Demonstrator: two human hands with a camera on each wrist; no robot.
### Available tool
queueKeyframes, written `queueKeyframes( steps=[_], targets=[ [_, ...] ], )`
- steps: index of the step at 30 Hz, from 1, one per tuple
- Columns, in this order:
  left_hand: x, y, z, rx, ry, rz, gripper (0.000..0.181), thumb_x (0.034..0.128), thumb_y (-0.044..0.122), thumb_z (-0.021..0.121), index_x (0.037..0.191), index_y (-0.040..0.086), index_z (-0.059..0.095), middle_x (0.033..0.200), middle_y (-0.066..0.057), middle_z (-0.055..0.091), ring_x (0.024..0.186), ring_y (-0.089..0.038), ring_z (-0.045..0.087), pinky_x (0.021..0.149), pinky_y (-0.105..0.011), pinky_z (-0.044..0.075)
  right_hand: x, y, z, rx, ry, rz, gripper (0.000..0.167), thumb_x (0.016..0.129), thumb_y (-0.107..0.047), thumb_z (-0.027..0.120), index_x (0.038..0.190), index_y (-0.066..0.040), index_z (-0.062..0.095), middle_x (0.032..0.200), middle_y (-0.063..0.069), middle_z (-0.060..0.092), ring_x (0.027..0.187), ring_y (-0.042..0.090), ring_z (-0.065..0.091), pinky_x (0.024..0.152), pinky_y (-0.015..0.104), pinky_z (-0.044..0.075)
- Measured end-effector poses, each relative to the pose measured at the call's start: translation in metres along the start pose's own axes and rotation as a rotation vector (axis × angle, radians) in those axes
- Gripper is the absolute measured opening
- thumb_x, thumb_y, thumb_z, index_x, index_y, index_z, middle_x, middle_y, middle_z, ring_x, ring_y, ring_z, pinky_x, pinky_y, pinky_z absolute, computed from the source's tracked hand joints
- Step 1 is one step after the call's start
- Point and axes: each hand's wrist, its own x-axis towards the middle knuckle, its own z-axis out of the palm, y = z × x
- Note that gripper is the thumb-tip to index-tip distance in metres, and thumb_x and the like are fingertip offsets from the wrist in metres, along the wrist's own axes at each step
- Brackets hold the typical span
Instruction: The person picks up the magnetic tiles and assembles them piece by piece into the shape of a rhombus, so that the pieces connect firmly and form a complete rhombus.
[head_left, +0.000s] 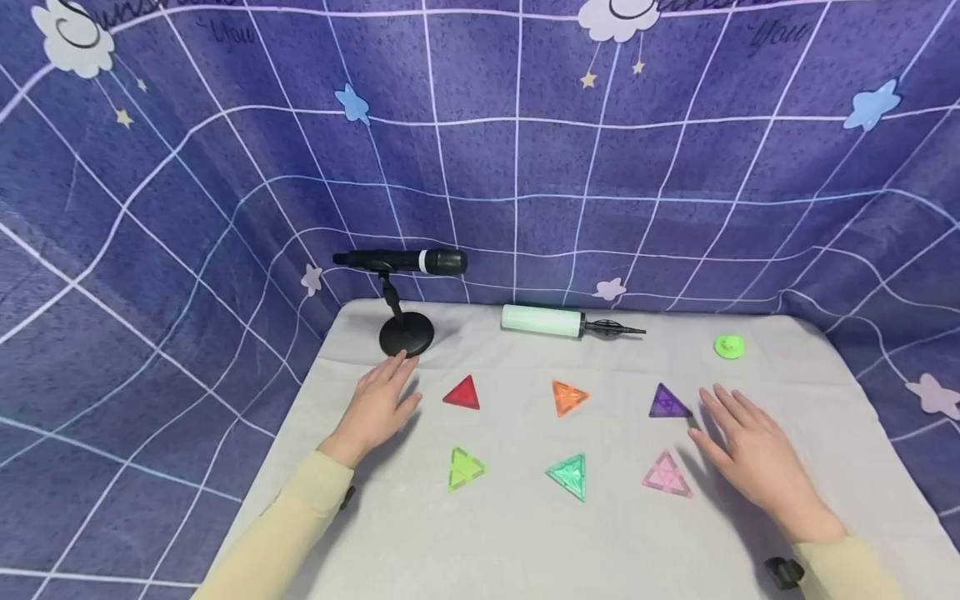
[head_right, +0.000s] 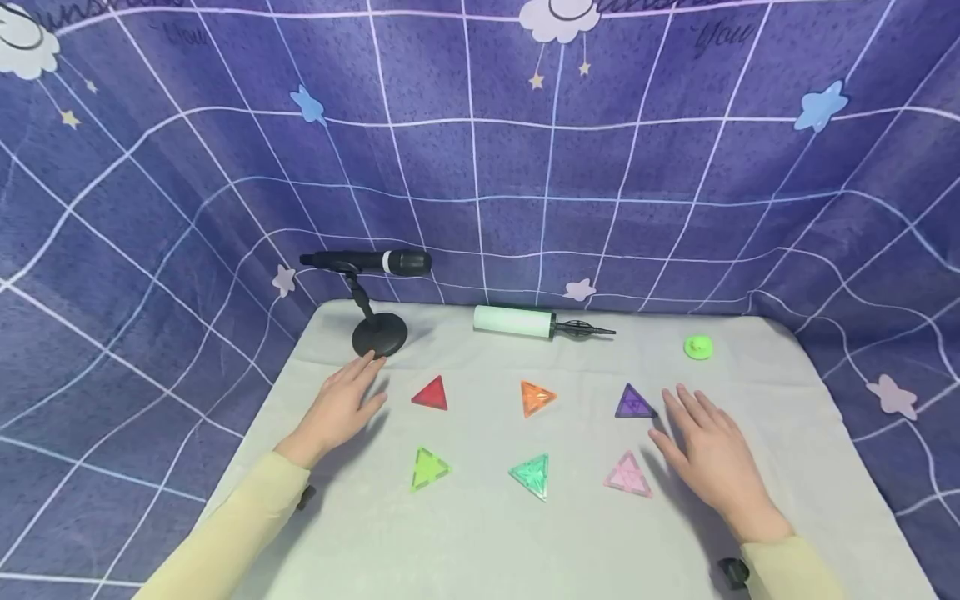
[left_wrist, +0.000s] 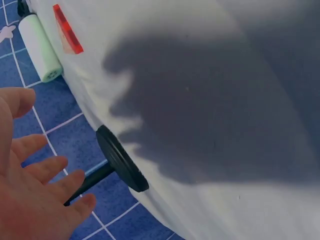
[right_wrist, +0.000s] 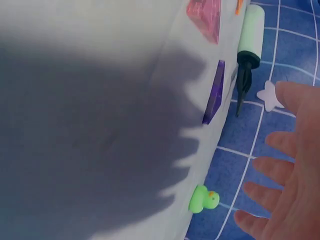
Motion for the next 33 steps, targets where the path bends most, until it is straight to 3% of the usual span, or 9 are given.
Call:
queueKeyframes(
  steps=[11,19,25,33],
  targets=[
    [0.009,0.008,0.013,0.024,-0.051,-0.003,0.055,0.0997,0.024,0.069,0.147,0.001,0.055,0.151,-0.025,0.051,0.137,-0.045,0.048,0.107,-0.064,0.037,0.023,-0.027,0.021,0.017,-0.036,-0.052,0.070,0.095,-0.038,0.074,0.148,0.001,0.053,0.149,0.031,0.050,0.133,0.056,0.046,0.106,0.068,0.034],
    [0.021,0.015,0.030,0.034,-0.049,0.037,0.047,0.0981,0.020,0.071,0.141,0.003,0.061,0.134,-0.016,0.063,0.124,-0.038,0.058,0.101,-0.058,0.044,0.042,-0.068,0.040,0.020,-0.087,-0.100,0.067,0.097,-0.037,0.073,0.149,0.000,0.053,0.153,0.026,0.049,0.137,0.051,0.046,0.109,0.065,0.036],
    [0.027,0.023,0.034,0.029,-0.056,0.035,0.046,0.0970,0.020,0.072,0.138,0.003,0.063,0.126,-0.013,0.066,0.118,-0.036,0.060,0.098,-0.056,0.046,0.052,-0.095,0.058,0.043,-0.127,-0.142,0.069,0.099,-0.043,0.069,0.153,-0.004,0.051,0.156,0.021,0.047,0.140,0.048,0.045,0.112,0.064,0.034],
    [0.029,0.027,0.038,0.059,-0.083,0.046,0.043,0.0966,0.021,0.071,0.135,0.003,0.064,0.119,-0.012,0.066,0.115,-0.034,0.062,0.098,-0.052,0.048,0.063,-0.129,0.074,0.053,-0.169,-0.217,0.065,0.099,-0.043,0.070,0.148,-0.002,0.056,0.154,0.021,0.049,0.140,0.047,0.046,0.110,0.063,0.038]
  ],
)
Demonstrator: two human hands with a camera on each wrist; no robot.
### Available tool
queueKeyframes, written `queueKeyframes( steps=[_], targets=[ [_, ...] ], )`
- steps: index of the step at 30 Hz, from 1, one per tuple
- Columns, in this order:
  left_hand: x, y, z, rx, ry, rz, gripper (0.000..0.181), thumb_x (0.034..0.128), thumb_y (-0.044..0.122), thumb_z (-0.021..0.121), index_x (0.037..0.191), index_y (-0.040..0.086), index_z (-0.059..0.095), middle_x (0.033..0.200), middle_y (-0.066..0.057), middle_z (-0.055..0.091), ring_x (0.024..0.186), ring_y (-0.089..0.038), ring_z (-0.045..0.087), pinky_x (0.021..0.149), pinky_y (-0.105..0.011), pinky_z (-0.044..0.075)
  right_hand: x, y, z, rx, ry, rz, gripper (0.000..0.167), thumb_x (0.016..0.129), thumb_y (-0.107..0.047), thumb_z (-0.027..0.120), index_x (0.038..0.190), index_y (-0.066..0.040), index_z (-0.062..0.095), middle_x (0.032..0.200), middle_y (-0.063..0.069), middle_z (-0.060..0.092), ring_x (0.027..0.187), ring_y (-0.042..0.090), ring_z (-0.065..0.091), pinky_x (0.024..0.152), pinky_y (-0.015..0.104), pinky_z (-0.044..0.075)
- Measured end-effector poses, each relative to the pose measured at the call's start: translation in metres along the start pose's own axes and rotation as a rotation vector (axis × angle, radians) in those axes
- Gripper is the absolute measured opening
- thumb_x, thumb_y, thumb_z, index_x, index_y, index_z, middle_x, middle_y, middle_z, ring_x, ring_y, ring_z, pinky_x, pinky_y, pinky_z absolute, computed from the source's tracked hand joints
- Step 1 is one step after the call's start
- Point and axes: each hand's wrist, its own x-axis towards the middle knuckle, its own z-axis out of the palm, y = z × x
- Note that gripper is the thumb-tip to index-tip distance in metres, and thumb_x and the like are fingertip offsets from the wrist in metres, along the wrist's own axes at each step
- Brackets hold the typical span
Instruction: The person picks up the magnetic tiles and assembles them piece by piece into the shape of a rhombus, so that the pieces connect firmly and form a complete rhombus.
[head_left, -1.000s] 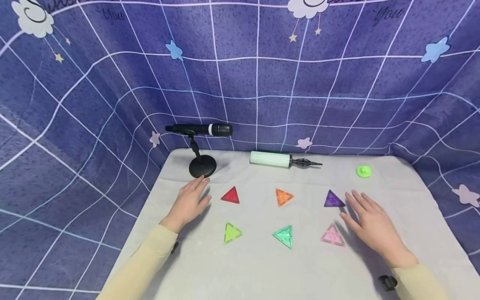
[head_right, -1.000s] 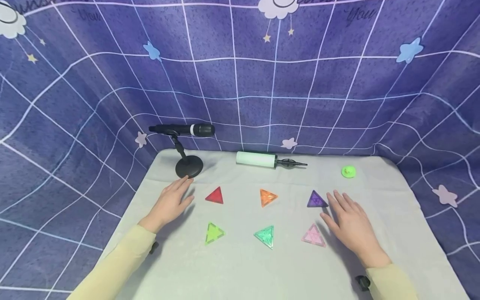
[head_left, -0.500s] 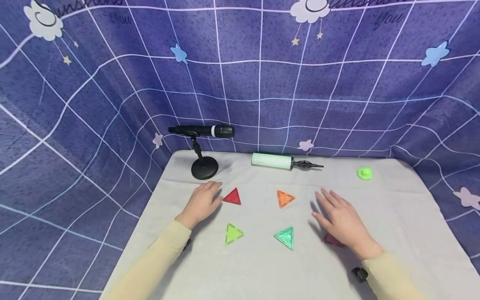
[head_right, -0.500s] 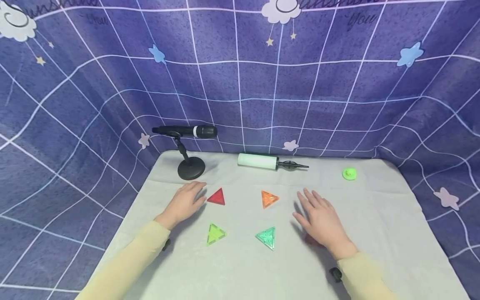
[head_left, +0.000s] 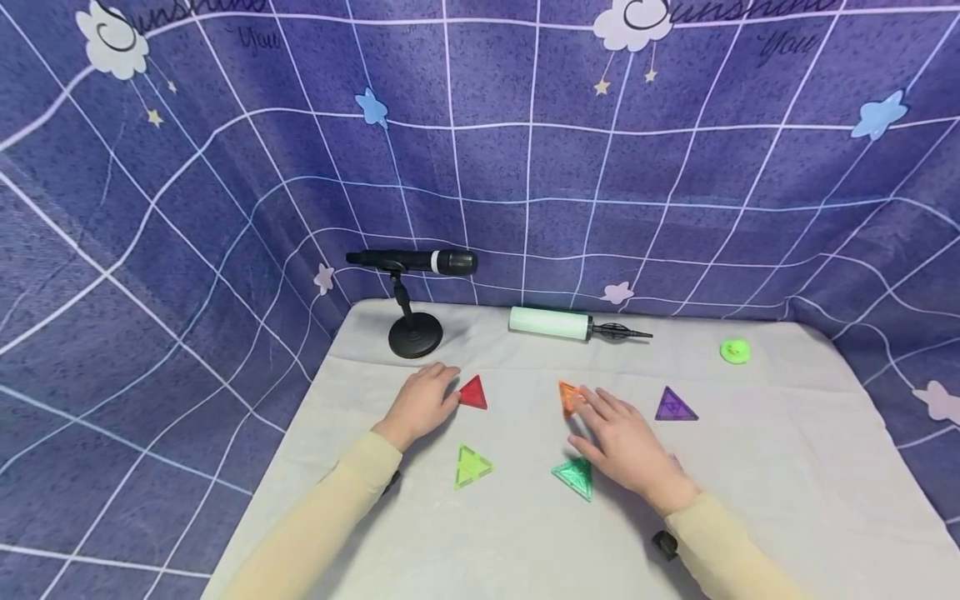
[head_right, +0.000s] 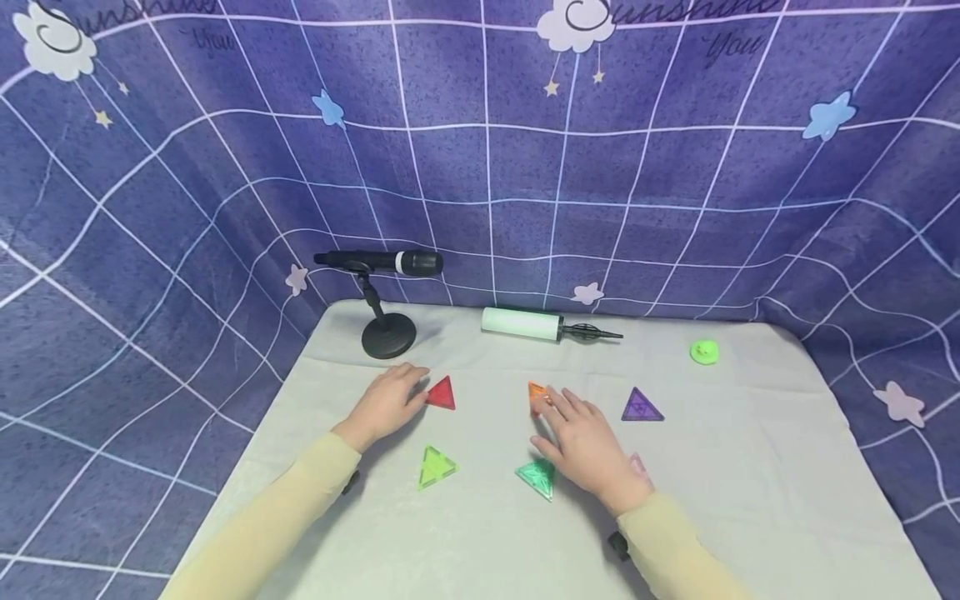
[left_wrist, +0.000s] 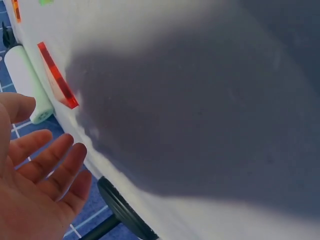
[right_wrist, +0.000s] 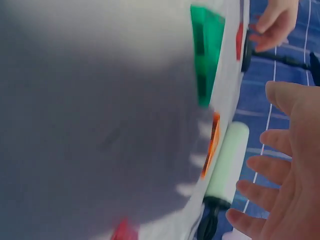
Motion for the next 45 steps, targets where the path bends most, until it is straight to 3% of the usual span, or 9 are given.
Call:
queueKeyframes(
  steps=[9,15,18,28,35,45],
  targets=[
    [0.002,-0.001,0.007,0.020,-0.021,-0.004,0.036,0.0955,0.021,0.073,0.127,0.003,0.068,0.113,-0.011,0.067,0.105,-0.033,0.063,0.091,-0.050,0.051,0.020,-0.038,0.017,0.038,-0.042,-0.091,0.063,0.099,-0.042,0.070,0.149,-0.005,0.056,0.152,0.020,0.052,0.138,0.045,0.049,0.108,0.064,0.039],
    [0.008,0.002,0.011,0.022,-0.013,0.023,0.014,0.0915,0.016,0.076,0.101,0.007,0.069,0.090,-0.005,0.059,0.085,-0.030,0.059,0.075,-0.048,0.050,0.034,-0.061,0.022,0.078,-0.102,-0.156,0.059,0.099,-0.040,0.071,0.146,-0.006,0.059,0.148,0.017,0.058,0.136,0.042,0.052,0.108,0.062,0.041],
    [0.011,0.004,0.012,0.030,-0.027,0.015,0.012,0.0905,0.015,0.077,0.092,0.010,0.066,0.083,-0.002,0.053,0.079,-0.027,0.055,0.072,-0.046,0.049,0.043,-0.072,0.025,0.082,-0.123,-0.212,0.056,0.099,-0.037,0.072,0.144,-0.007,0.061,0.143,0.015,0.062,0.133,0.038,0.055,0.106,0.058,0.044],
    [0.014,0.004,0.018,0.050,-0.054,0.008,0.021,0.0929,0.020,0.076,0.108,0.006,0.073,0.093,-0.004,0.061,0.084,-0.025,0.059,0.075,-0.043,0.051,0.057,-0.100,0.043,0.043,-0.187,-0.332,0.053,0.098,-0.040,0.073,0.142,-0.012,0.064,0.137,0.007,0.065,0.130,0.028,0.058,0.103,0.049,0.048],
    [0.013,0.005,0.017,0.038,-0.059,0.008,0.026,0.0919,0.024,0.075,0.110,0.005,0.073,0.089,-0.002,0.056,0.080,-0.021,0.054,0.070,-0.039,0.047,0.058,-0.107,0.052,0.023,-0.194,-0.355,0.051,0.095,-0.040,0.076,0.138,-0.015,0.067,0.134,0.003,0.065,0.126,0.021,0.059,0.100,0.044,0.050],
    [0.011,0.008,0.014,-0.019,-0.060,-0.001,0.027,0.0918,0.020,0.079,0.112,0.003,0.073,0.092,-0.003,0.056,0.082,-0.022,0.054,0.072,-0.040,0.047,0.057,-0.111,0.063,0.009,-0.159,-0.358,0.045,0.094,-0.032,0.079,0.134,-0.013,0.069,0.130,0.002,0.066,0.122,0.020,0.060,0.096,0.042,0.052]
  ],
)
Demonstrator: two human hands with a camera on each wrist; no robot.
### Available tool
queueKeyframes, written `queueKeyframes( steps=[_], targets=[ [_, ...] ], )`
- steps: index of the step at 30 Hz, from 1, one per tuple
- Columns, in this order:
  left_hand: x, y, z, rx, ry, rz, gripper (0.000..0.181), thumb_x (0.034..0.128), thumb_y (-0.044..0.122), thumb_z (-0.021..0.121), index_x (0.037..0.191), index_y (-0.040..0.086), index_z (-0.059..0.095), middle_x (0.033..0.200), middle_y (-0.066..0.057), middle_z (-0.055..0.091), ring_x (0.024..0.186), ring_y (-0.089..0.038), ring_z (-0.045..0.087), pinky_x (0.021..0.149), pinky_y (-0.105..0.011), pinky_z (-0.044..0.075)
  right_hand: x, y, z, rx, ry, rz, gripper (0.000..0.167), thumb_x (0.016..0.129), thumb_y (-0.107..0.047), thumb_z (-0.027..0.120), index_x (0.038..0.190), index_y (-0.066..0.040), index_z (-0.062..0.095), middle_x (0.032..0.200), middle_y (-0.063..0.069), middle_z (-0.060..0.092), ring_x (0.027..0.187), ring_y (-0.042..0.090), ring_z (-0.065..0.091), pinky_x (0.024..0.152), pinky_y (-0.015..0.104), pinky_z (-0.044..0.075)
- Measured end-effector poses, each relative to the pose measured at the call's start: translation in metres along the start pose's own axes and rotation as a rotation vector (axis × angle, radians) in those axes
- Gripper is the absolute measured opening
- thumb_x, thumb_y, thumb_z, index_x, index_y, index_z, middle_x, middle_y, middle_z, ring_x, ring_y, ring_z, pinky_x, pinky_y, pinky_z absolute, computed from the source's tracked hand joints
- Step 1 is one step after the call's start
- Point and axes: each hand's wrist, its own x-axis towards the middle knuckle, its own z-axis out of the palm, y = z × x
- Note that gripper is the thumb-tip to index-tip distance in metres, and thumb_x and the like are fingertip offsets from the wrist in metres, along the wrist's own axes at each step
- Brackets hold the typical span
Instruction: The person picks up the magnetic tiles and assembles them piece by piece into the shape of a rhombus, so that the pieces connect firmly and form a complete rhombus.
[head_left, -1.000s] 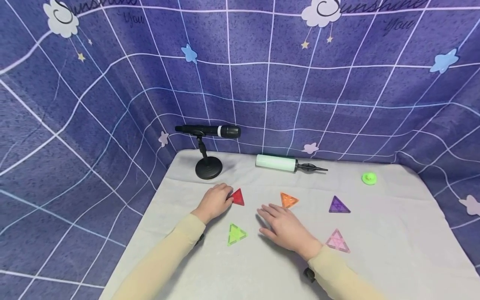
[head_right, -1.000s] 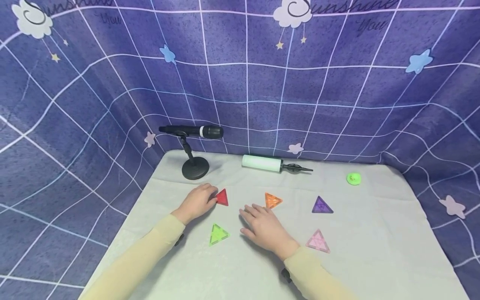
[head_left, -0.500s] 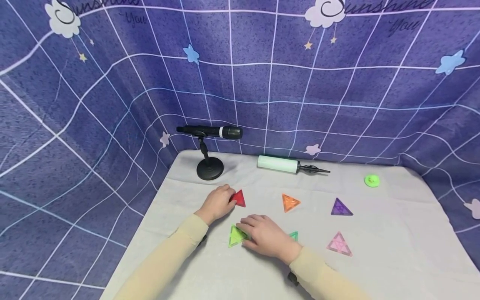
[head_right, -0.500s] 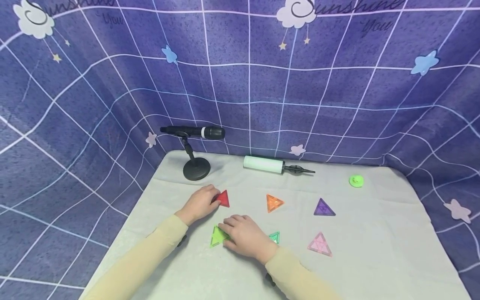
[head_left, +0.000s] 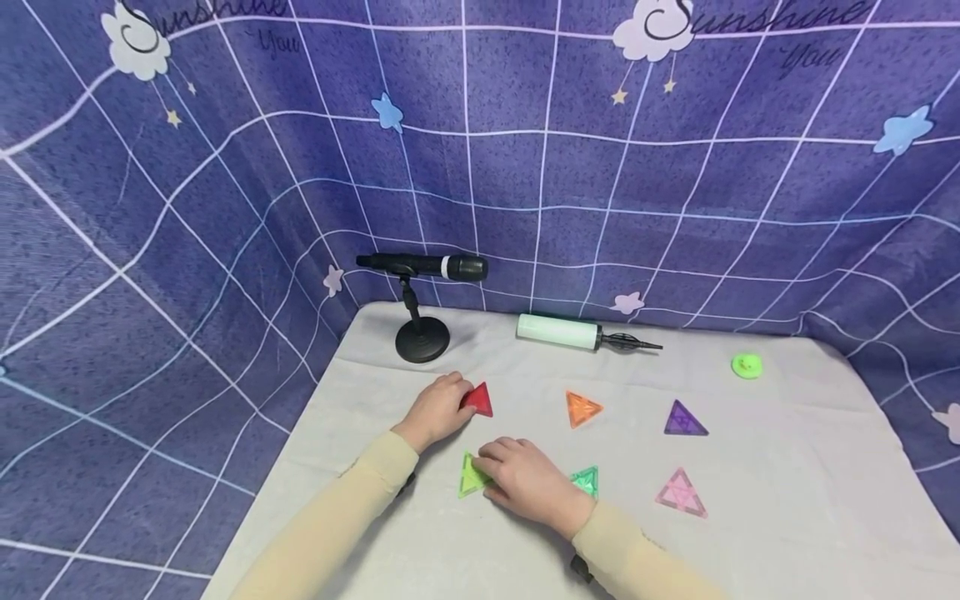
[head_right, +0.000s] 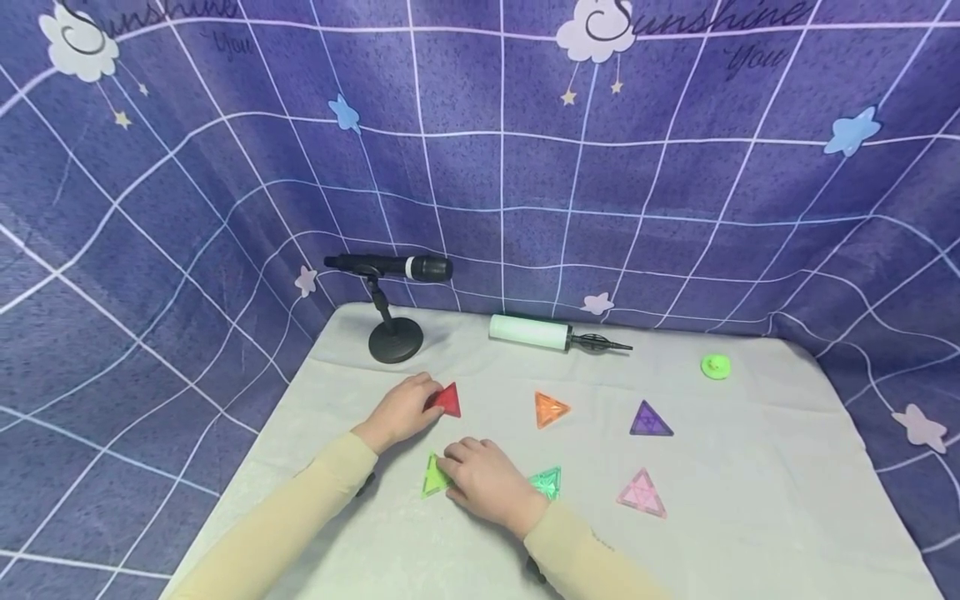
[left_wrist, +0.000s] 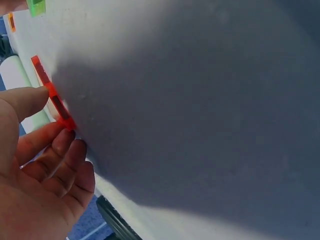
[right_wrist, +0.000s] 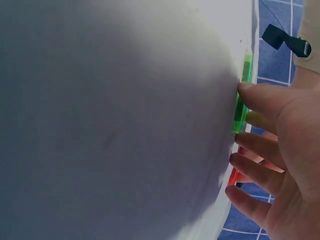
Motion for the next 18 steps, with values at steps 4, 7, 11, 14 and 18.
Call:
queueKeyframes(
  steps=[4,7,11,14,18],
  targets=[
    [0.0001,-0.0003,0.0006,-0.020,-0.007,-0.019,0.026,0.0923,0.020,0.079,0.112,0.004,0.072,0.092,-0.001,0.056,0.084,-0.021,0.054,0.075,-0.039,0.048,0.0008,-0.0020,0.0025,-0.001,0.018,0.007,0.042,0.093,-0.030,0.080,0.130,-0.013,0.071,0.127,0.000,0.067,0.119,0.018,0.061,0.094,0.039,0.053],
    [0.0000,-0.0007,0.0007,-0.030,-0.008,-0.027,0.025,0.0919,0.020,0.080,0.110,0.005,0.072,0.092,0.000,0.056,0.084,-0.019,0.054,0.076,-0.039,0.048,0.0023,-0.0034,0.0035,-0.007,0.039,0.007,0.040,0.092,-0.029,0.082,0.127,-0.013,0.072,0.123,-0.001,0.067,0.114,0.017,0.062,0.091,0.037,0.053],
    [0.0003,-0.0003,0.0003,-0.045,-0.002,-0.024,0.023,0.0906,0.019,0.082,0.106,0.006,0.071,0.090,0.000,0.054,0.081,-0.019,0.053,0.075,-0.038,0.049,0.0039,-0.0043,0.0042,-0.019,0.059,0.005,0.038,0.090,-0.027,0.084,0.125,-0.014,0.073,0.119,-0.002,0.068,0.109,0.016,0.062,0.085,0.035,0.054],
    [0.0010,0.0010,-0.0003,-0.078,0.000,-0.026,0.022,0.0900,0.017,0.082,0.105,0.005,0.071,0.089,-0.001,0.055,0.079,-0.018,0.053,0.075,-0.039,0.049,0.0038,-0.0047,0.0043,-0.027,0.065,0.005,0.038,0.089,-0.027,0.084,0.124,-0.015,0.073,0.119,-0.003,0.067,0.107,0.016,0.062,0.082,0.034,0.054],
    [0.0018,0.0012,-0.0004,-0.111,-0.010,-0.051,0.024,0.0896,0.016,0.082,0.106,0.004,0.070,0.093,-0.004,0.059,0.080,-0.017,0.054,0.077,-0.039,0.050,0.0045,-0.0061,0.0043,-0.031,0.078,0.000,0.037,0.089,-0.028,0.085,0.122,-0.017,0.074,0.119,-0.003,0.068,0.106,0.015,0.062,0.081,0.033,0.054]
  ],
)
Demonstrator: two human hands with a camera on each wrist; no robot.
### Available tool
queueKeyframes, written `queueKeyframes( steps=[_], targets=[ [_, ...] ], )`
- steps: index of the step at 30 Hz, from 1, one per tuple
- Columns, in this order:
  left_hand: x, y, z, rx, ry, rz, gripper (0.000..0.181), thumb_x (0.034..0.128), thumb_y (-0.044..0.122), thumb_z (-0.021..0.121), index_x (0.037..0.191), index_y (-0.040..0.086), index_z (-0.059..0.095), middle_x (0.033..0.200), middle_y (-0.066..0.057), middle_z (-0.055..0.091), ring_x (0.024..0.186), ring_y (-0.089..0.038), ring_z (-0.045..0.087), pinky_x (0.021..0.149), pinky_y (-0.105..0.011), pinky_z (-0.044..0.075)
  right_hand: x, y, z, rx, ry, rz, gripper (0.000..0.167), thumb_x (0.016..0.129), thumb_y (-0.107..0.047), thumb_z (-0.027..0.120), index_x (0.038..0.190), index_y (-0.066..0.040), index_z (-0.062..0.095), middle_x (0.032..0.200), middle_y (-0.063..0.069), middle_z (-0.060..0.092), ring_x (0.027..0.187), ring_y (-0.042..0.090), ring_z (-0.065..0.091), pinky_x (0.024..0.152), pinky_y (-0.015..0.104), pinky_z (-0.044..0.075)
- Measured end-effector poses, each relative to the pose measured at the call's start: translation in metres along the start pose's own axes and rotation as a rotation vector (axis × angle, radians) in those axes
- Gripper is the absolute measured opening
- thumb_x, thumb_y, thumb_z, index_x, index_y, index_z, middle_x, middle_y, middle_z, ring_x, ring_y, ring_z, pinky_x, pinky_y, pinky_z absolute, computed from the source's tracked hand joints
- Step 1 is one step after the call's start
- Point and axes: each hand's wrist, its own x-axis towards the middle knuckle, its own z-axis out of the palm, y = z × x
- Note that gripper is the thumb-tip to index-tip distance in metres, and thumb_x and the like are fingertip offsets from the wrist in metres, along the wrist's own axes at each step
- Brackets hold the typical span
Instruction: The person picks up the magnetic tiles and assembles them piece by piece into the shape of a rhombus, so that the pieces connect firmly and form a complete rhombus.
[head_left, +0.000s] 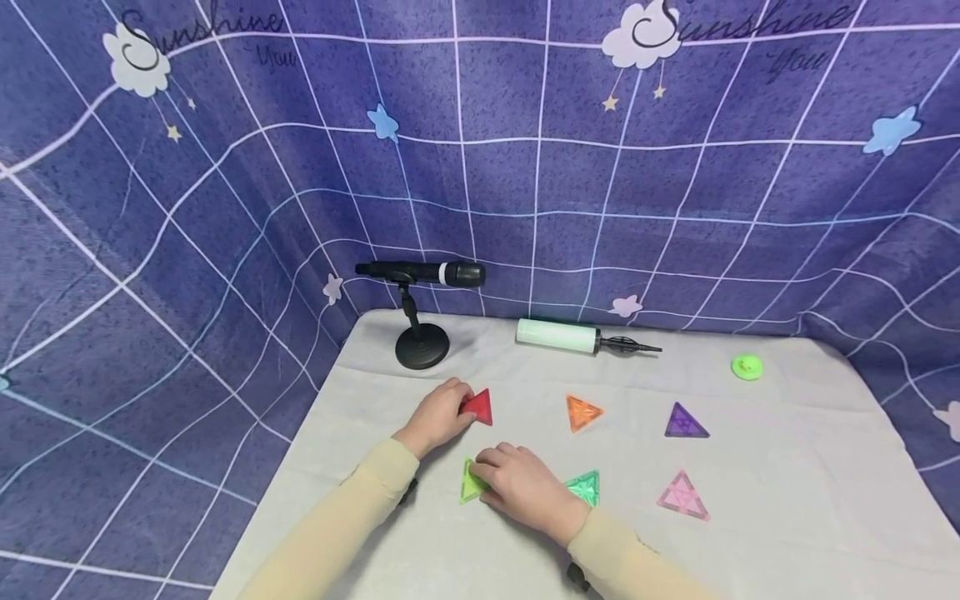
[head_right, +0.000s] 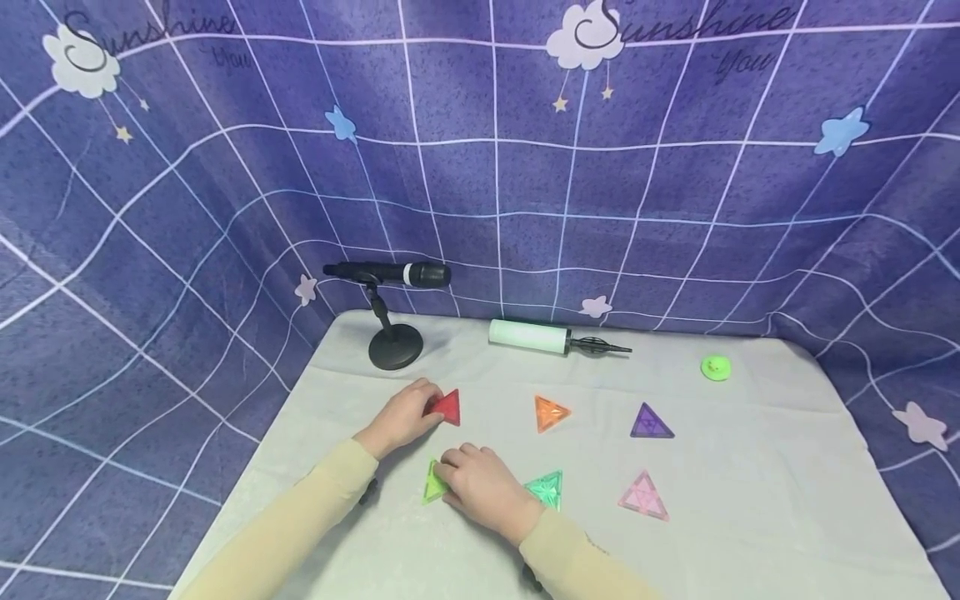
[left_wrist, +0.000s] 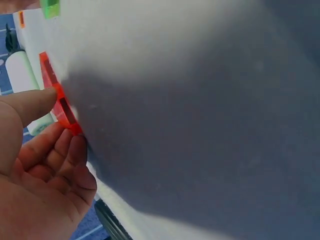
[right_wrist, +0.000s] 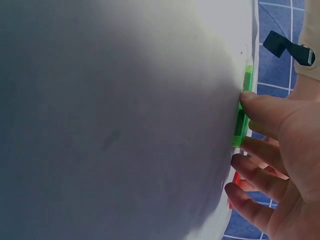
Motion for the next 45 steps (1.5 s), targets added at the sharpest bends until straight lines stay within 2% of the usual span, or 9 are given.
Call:
queueKeyframes(
  steps=[5,14,21,31,35,41,45],
  targets=[
    [-0.001,-0.003,0.003,-0.026,0.004,-0.033,0.026,0.0884,0.015,0.083,0.107,0.004,0.067,0.096,-0.006,0.061,0.083,-0.017,0.055,0.079,-0.039,0.050,0.001,-0.002,0.001,-0.014,0.009,-0.020,0.034,0.090,-0.030,0.085,0.120,-0.018,0.075,0.119,-0.003,0.069,0.106,0.015,0.063,0.081,0.033,0.054],
    [-0.001,-0.005,0.006,-0.049,0.018,-0.042,0.031,0.0858,0.015,0.084,0.107,0.007,0.063,0.093,-0.002,0.058,0.081,-0.016,0.054,0.076,-0.037,0.049,0.003,-0.002,0.004,0.001,0.047,-0.031,0.032,0.087,-0.027,0.087,0.115,-0.015,0.076,0.115,-0.001,0.070,0.101,0.016,0.064,0.081,0.033,0.054],
    [-0.002,-0.005,0.004,-0.074,0.015,-0.035,0.034,0.0852,0.012,0.084,0.111,0.007,0.063,0.095,-0.004,0.059,0.083,-0.017,0.055,0.076,-0.036,0.049,0.004,-0.001,0.003,0.032,0.053,-0.010,0.032,0.087,-0.023,0.085,0.116,-0.012,0.076,0.115,0.001,0.070,0.100,0.018,0.064,0.082,0.035,0.054],
    [-0.006,-0.007,0.005,-0.047,0.039,-0.051,0.017,0.0905,0.011,0.078,0.104,0.009,0.068,0.088,0.001,0.056,0.077,-0.014,0.053,0.072,-0.033,0.047,0.005,0.003,0.003,0.045,0.063,0.036,0.028,0.087,-0.023,0.084,0.113,-0.014,0.077,0.115,0.001,0.071,0.100,0.019,0.064,0.076,0.037,0.054],
    [-0.008,-0.007,0.005,-0.052,0.061,-0.038,0.014,0.0900,0.009,0.076,0.101,0.007,0.068,0.085,0.002,0.054,0.075,-0.014,0.051,0.070,-0.033,0.046,0.005,0.005,0.004,0.039,0.052,0.061,0.029,0.089,-0.025,0.083,0.115,-0.015,0.076,0.117,0.001,0.071,0.103,0.019,0.064,0.077,0.037,0.054],
    [-0.012,-0.004,0.001,-0.036,0.047,-0.026,0.010,0.0907,0.009,0.074,0.091,0.008,0.064,0.081,0.001,0.051,0.072,-0.016,0.049,0.067,-0.034,0.043,0.005,0.008,0.004,0.029,0.042,0.081,0.032,0.090,-0.028,0.082,0.118,-0.015,0.076,0.118,0.001,0.071,0.105,0.019,0.064,0.077,0.037,0.054],
    [-0.014,-0.003,0.001,-0.027,0.043,-0.029,0.009,0.0901,0.011,0.074,0.090,0.009,0.066,0.079,0.001,0.051,0.069,-0.016,0.048,0.066,-0.033,0.043,0.006,0.010,0.004,0.043,0.042,0.103,0.032,0.090,-0.028,0.082,0.119,-0.014,0.076,0.118,0.001,0.071,0.105,0.019,0.064,0.078,0.037,0.054]
  ],
)
